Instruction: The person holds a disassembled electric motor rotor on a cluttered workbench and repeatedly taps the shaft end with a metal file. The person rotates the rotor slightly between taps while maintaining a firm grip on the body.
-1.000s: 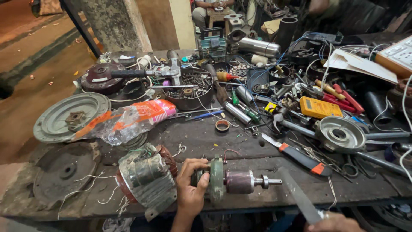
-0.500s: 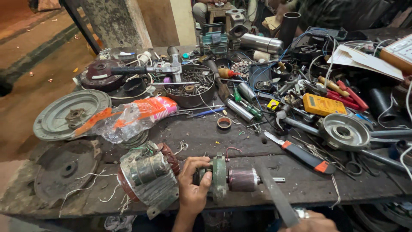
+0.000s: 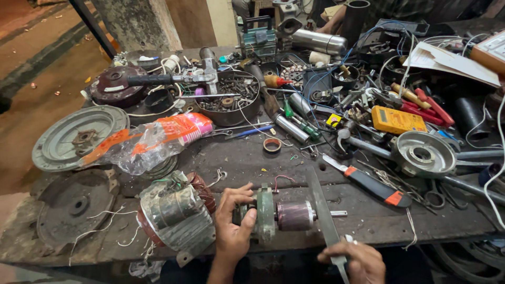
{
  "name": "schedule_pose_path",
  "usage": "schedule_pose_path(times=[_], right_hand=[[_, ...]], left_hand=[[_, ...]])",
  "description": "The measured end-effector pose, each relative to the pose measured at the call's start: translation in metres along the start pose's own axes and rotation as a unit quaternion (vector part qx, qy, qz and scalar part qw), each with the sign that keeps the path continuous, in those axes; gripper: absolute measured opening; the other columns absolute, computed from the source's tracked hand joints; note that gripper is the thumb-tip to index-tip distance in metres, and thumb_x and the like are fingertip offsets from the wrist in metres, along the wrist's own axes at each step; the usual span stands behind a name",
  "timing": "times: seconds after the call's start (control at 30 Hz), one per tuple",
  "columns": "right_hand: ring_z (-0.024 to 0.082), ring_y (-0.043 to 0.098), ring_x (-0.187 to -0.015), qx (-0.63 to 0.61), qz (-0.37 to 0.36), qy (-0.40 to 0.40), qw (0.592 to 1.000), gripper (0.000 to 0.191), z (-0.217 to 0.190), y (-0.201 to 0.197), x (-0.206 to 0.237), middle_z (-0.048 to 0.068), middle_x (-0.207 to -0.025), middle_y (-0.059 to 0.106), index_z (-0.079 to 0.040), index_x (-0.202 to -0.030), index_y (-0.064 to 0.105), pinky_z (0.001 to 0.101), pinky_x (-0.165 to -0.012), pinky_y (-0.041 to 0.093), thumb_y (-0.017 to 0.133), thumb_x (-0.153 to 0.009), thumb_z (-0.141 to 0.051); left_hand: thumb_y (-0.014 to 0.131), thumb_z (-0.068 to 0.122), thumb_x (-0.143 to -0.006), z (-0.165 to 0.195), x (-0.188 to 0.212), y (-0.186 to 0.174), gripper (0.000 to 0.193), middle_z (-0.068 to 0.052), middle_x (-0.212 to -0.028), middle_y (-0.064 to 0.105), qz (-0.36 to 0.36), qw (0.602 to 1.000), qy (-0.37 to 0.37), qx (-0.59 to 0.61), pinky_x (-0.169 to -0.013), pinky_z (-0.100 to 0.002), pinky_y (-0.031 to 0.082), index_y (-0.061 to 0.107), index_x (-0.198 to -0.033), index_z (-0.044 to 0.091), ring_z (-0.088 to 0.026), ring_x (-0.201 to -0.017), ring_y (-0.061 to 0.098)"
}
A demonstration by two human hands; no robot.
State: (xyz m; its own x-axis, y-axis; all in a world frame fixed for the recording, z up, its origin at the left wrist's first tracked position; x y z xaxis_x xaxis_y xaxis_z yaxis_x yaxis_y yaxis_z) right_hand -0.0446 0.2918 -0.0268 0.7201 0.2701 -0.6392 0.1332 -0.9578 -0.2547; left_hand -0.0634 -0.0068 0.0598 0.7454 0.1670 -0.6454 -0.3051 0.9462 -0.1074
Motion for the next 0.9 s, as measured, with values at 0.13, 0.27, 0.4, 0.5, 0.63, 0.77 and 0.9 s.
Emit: schedule_pose_path(times=[0.13, 0.27, 0.4, 0.5, 0.63, 0.77, 0.9], right_hand=[[0.02, 0.077, -0.063, -0.101, 0.066, 0.116, 0.986, 0.07, 0.022, 0.007, 0.014, 0.012, -0.075, 0.076, 0.003, -0.088, 0.076, 0.0305, -0.06, 0.06, 0.043, -0.105, -0.057], [0.02, 0.076, -0.056, -0.136, 0.059, 0.287, 0.946, 0.049, 0.056, -0.006, 0.063, 0.015, -0.065, 0.08, 0.006, -0.088, 0.079, 0.0319, -0.054, 0.06, 0.059, -0.092, -0.038], [0.019, 0.073, -0.057, -0.145, 0.03, 0.333, 0.931, 0.024, 0.072, -0.006, 0.093, 0.017, -0.067, 0.077, 0.008, -0.09, 0.075, 0.0317, -0.057, 0.058, 0.075, -0.088, -0.016], [0.018, 0.071, -0.056, -0.133, -0.002, 0.392, 0.91, 0.031, 0.062, 0.006, 0.087, 0.017, -0.066, 0.077, 0.002, -0.112, 0.071, 0.0314, -0.054, 0.055, 0.077, -0.084, -0.012], [0.018, 0.064, -0.048, -0.153, -0.021, 0.473, 0.868, 0.055, 0.027, 0.02, 0.045, 0.015, -0.067, 0.075, -0.008, -0.139, 0.064, 0.0323, -0.046, 0.049, 0.072, -0.087, -0.02], [0.017, 0.07, -0.062, -0.183, 0.013, 0.307, 0.934, 0.051, -0.016, 0.024, -0.017, 0.013, -0.084, 0.079, 0.001, -0.131, 0.065, 0.0305, -0.056, 0.055, 0.062, -0.095, -0.034], [0.015, 0.076, -0.08, -0.003, 0.031, 0.068, 0.997, 0.059, -0.052, 0.016, -0.032, 0.009, -0.094, 0.079, 0.001, -0.122, 0.072, 0.026, -0.073, 0.057, 0.048, -0.108, -0.051]], left_hand=[[0.065, 0.014, -0.086, -0.001, -0.001, 0.0, 0.02, -0.018, -0.11, 0.07, 0.002, 1.0, -0.003, 0.013, -0.104, -0.044, 0.051, 0.064, -0.1, 0.0, -0.03, -0.112, 0.069], [0.066, 0.014, -0.085, -0.002, 0.0, 0.0, 0.021, -0.018, -0.11, 0.07, 0.004, 1.0, -0.002, 0.01, -0.104, -0.043, 0.051, 0.064, -0.1, 0.0, -0.029, -0.11, 0.068], [0.066, 0.015, -0.084, -0.002, 0.001, -0.001, 0.022, -0.018, -0.11, 0.07, 0.006, 1.0, 0.0, 0.002, -0.103, -0.043, 0.051, 0.064, -0.1, 0.0, -0.029, -0.11, 0.068], [0.066, 0.016, -0.085, -0.002, 0.001, 0.0, 0.022, -0.018, -0.111, 0.07, 0.007, 1.0, 0.003, 0.009, -0.105, -0.043, 0.05, 0.064, -0.101, 0.0, -0.029, -0.111, 0.068], [0.066, 0.017, -0.086, 0.001, 0.0, 0.0, 0.023, -0.017, -0.112, 0.07, 0.009, 1.0, 0.005, 0.013, -0.104, -0.042, 0.05, 0.064, -0.101, 0.0, -0.029, -0.11, 0.067], [0.066, 0.018, -0.087, 0.002, 0.0, -0.001, 0.023, -0.017, -0.113, 0.07, 0.008, 1.0, 0.008, 0.006, -0.103, -0.041, 0.05, 0.064, -0.101, 0.001, -0.028, -0.111, 0.067], [0.066, 0.018, -0.087, -0.003, 0.004, 0.001, 0.023, -0.017, -0.114, 0.069, 0.013, 1.0, 0.004, 0.015, -0.104, -0.041, 0.05, 0.064, -0.103, 0.001, -0.028, -0.112, 0.066]])
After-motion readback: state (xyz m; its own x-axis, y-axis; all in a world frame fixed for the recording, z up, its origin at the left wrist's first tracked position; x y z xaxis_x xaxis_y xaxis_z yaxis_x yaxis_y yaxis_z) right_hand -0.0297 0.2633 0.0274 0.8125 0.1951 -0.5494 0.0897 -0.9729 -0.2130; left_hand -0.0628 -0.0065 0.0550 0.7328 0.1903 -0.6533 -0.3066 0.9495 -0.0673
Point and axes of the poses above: each hand's wrist, its own x-axis away from the middle knuckle, its own y-axis out of the palm, z = x × y, the point moved 6 cm from there along -x, towards the middle knuckle
